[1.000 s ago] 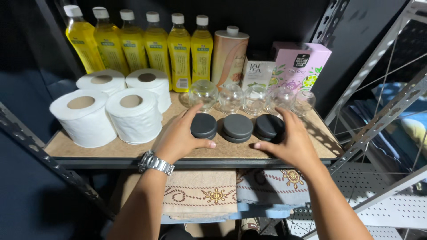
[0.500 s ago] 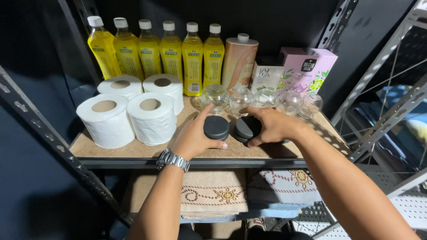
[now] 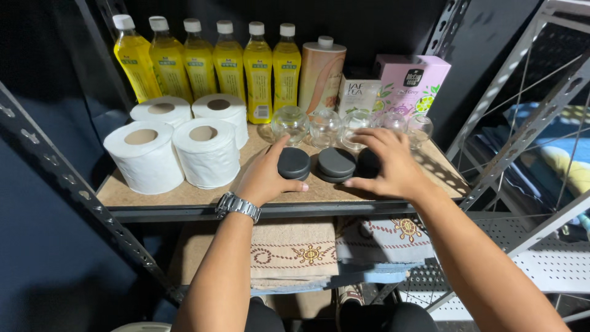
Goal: The person organizes various items on a shelf, including placing lids on containers and rearranging rolls of paper and bottles.
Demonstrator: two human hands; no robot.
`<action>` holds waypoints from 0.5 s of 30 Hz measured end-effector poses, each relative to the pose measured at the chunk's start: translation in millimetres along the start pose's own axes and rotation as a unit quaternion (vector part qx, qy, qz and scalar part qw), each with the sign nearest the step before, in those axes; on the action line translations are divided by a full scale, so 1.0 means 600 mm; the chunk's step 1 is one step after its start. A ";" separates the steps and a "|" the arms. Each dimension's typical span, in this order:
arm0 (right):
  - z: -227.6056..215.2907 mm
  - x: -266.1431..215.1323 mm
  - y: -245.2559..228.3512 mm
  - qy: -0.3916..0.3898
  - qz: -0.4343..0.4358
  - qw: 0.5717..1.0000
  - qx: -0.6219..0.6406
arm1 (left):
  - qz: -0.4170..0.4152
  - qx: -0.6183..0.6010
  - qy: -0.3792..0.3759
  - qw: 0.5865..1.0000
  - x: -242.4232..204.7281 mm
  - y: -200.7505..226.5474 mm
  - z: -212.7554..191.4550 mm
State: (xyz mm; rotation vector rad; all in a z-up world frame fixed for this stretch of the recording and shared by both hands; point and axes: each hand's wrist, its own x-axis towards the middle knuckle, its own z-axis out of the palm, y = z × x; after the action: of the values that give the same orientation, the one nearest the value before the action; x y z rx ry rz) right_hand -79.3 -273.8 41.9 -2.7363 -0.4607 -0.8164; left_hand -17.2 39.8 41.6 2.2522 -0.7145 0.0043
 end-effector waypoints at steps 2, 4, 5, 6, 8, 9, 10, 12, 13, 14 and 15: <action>0.003 -0.022 0.020 -0.018 0.082 0.996 0.000 | -0.005 -0.026 0.008 1.000 0.005 -0.015 0.003; 0.000 -0.030 0.028 -0.045 0.123 0.991 0.037 | -0.011 -0.016 0.000 1.000 0.002 -0.013 0.004; -0.003 -0.035 0.033 -0.075 0.164 0.981 0.076 | -0.020 -0.007 -0.010 1.000 0.002 -0.011 0.006; -0.007 -0.036 0.036 -0.069 0.165 0.981 0.077 | -0.015 -0.003 -0.011 1.000 0.003 0.001 0.003; -0.014 -0.037 0.040 -0.112 0.202 0.966 0.111 | -0.025 -0.021 -0.010 0.999 0.000 0.023 -0.003; -0.019 -0.033 0.044 -0.109 0.201 0.967 0.113 | -0.023 -0.018 -0.008 1.000 0.004 0.030 -0.005; -0.022 -0.031 0.046 -0.120 0.208 0.963 0.120 | -0.027 -0.017 -0.002 0.999 0.003 0.034 -0.007; -0.021 -0.024 0.056 -0.131 0.214 0.959 0.131 | -0.032 -0.014 0.004 0.999 0.006 0.040 -0.010; -0.017 -0.018 0.064 -0.129 0.215 0.960 0.128 | -0.034 0.000 0.012 0.999 0.011 0.041 -0.011; -0.012 -0.018 0.071 -0.130 0.217 0.960 0.124 | -0.038 0.011 0.017 0.999 0.013 0.041 -0.009; -0.008 -0.021 0.073 -0.133 0.218 0.959 0.127 | -0.042 0.011 0.015 0.999 0.009 0.039 -0.008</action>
State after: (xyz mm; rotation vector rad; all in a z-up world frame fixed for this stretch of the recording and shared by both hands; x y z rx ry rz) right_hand -75.6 -318.1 32.3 -2.5641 0.0028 -0.2597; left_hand -23.3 27.7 62.0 2.2975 -0.6075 0.0051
